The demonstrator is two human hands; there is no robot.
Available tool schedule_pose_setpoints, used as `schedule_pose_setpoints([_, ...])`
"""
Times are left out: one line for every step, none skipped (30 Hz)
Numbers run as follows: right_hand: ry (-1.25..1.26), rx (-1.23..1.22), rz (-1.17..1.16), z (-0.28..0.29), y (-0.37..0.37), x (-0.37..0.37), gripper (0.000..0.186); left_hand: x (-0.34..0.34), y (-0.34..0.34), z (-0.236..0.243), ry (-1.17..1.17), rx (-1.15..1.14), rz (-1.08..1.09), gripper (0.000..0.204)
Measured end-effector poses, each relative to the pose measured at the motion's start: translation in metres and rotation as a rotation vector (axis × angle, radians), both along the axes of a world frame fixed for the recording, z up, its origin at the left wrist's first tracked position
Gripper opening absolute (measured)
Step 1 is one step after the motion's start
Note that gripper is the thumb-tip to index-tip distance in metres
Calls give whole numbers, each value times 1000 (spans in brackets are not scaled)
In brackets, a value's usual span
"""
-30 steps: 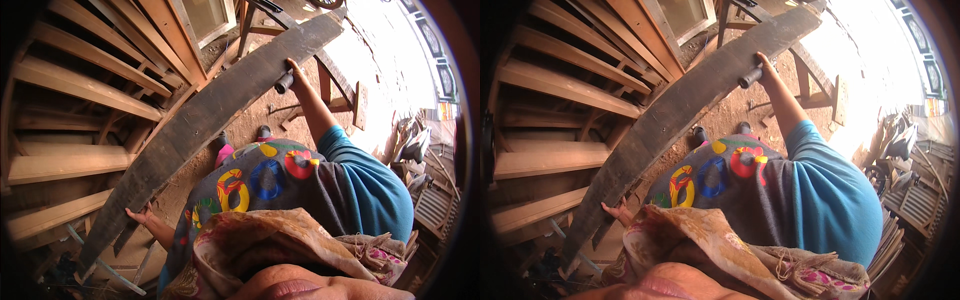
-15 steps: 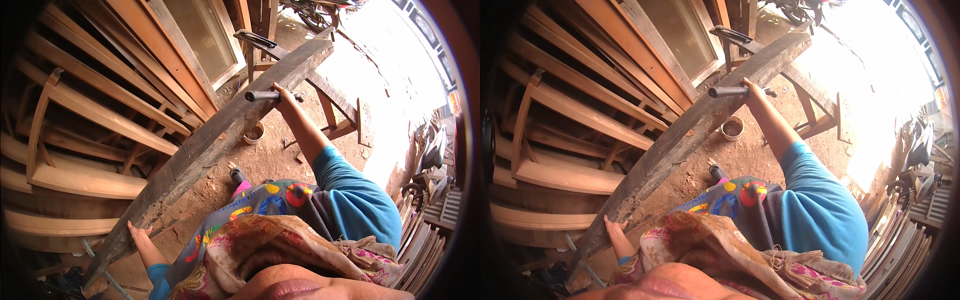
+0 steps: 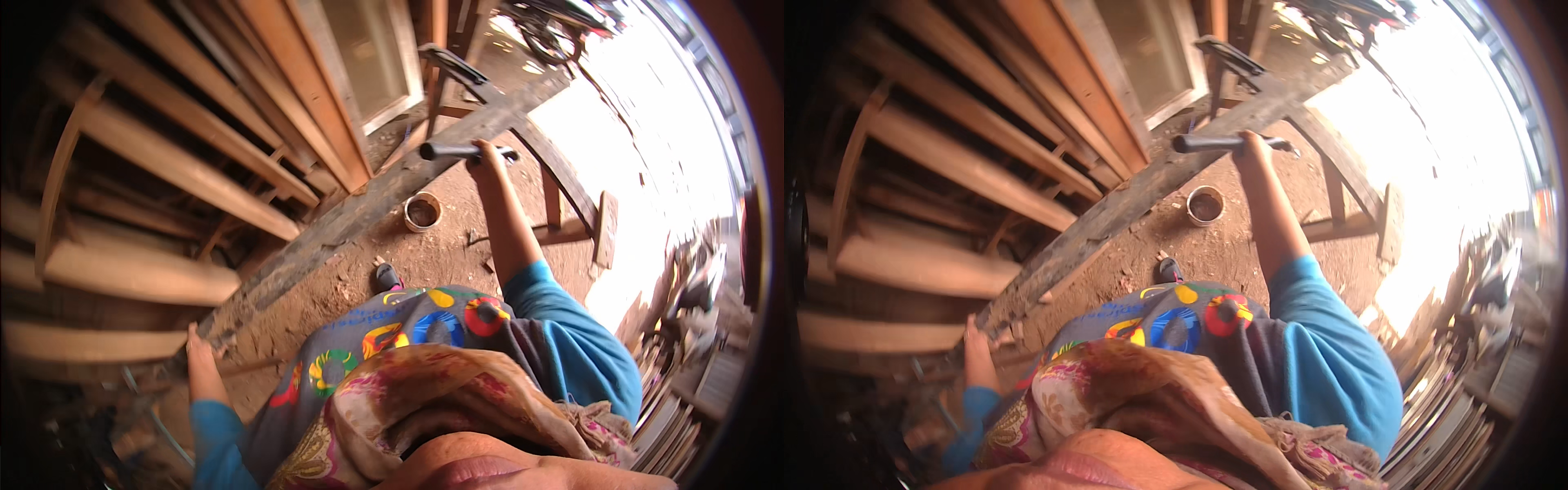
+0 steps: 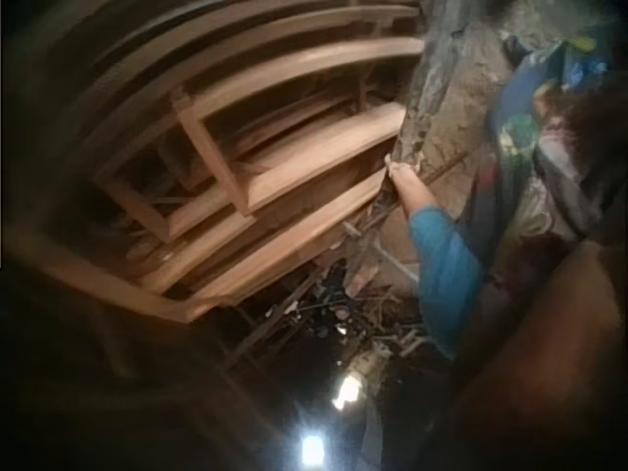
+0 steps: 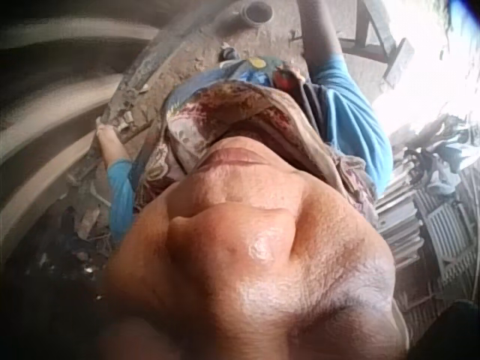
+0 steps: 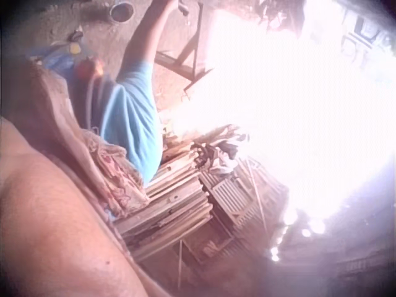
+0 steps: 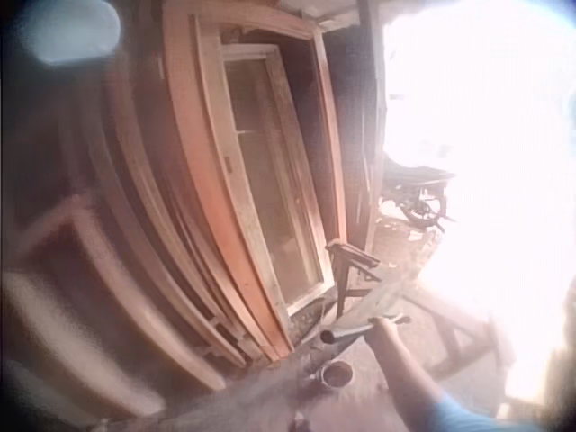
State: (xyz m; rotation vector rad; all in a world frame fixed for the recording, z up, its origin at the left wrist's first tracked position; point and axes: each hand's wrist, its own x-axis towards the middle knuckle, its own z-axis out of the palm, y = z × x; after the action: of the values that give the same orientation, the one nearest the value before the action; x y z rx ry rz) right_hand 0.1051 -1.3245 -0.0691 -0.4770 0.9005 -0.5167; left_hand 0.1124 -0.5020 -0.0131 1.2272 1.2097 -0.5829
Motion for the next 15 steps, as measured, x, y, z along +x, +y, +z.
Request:
schedule_pose_setpoints([-74, -16, 78, -11, -1, -7, 17, -6, 2, -9, -79, -102, -70, 62])
schedule_pose_setpoints([-149, -29, 163, -21, 0, -14, 13, -18, 3, -20, -252, -190, -17, 63])
schedule_pose_setpoints([-165, -67, 133, -26, 2, -12, 22, -5, -17, -21, -348, -148, 0, 63])
schedule_pose_setpoints([-218, -171, 180, -36, -2, -24, 37, 2, -43, -16, -396, -41, 8, 63])
schedule_pose_setpoints([-67, -246, 271, -32, -8, -35, 50, 14, -69, -5, -413, 83, 17, 63])
schedule_pose_setpoints([-108, -224, 238, -56, -39, -52, 48, 35, -96, 2, -416, 168, 19, 63])
schedule_pose_setpoints([-147, -196, 200, -84, -61, -53, 47, 38, -109, 12, -417, 237, 41, 63])
schedule_pose_setpoints([-190, -127, 329, -52, -25, -55, 38, 30, -111, 25, -393, 327, 99, 63])
schedule_pose_setpoints([-170, -157, 340, -42, -25, -53, 36, 32, -120, 24, -388, 359, 132, 63])
schedule_pose_setpoints([-152, -191, 337, -39, -26, -30, 34, 34, -121, 30, -387, 381, 173, 63])
schedule_pose_setpoints([-121, -211, 337, -42, -24, -28, 32, 27, -121, 31, -366, 412, 189, 62])
schedule_pose_setpoints([-106, -239, 331, -40, -27, -24, 31, 25, -123, 32, -353, 432, 204, 62])
schedule_pose_setpoints([-95, -262, 324, -39, -28, -23, 29, 24, -123, 33, -340, 449, 215, 62])
schedule_pose_setpoints([-84, -280, 311, -39, -27, -20, 27, 23, -123, 33, -330, 465, 218, 62])
schedule_pose_setpoints([-80, -303, 297, -36, -29, -21, 25, 30, -126, 37, -327, 480, 203, 62])
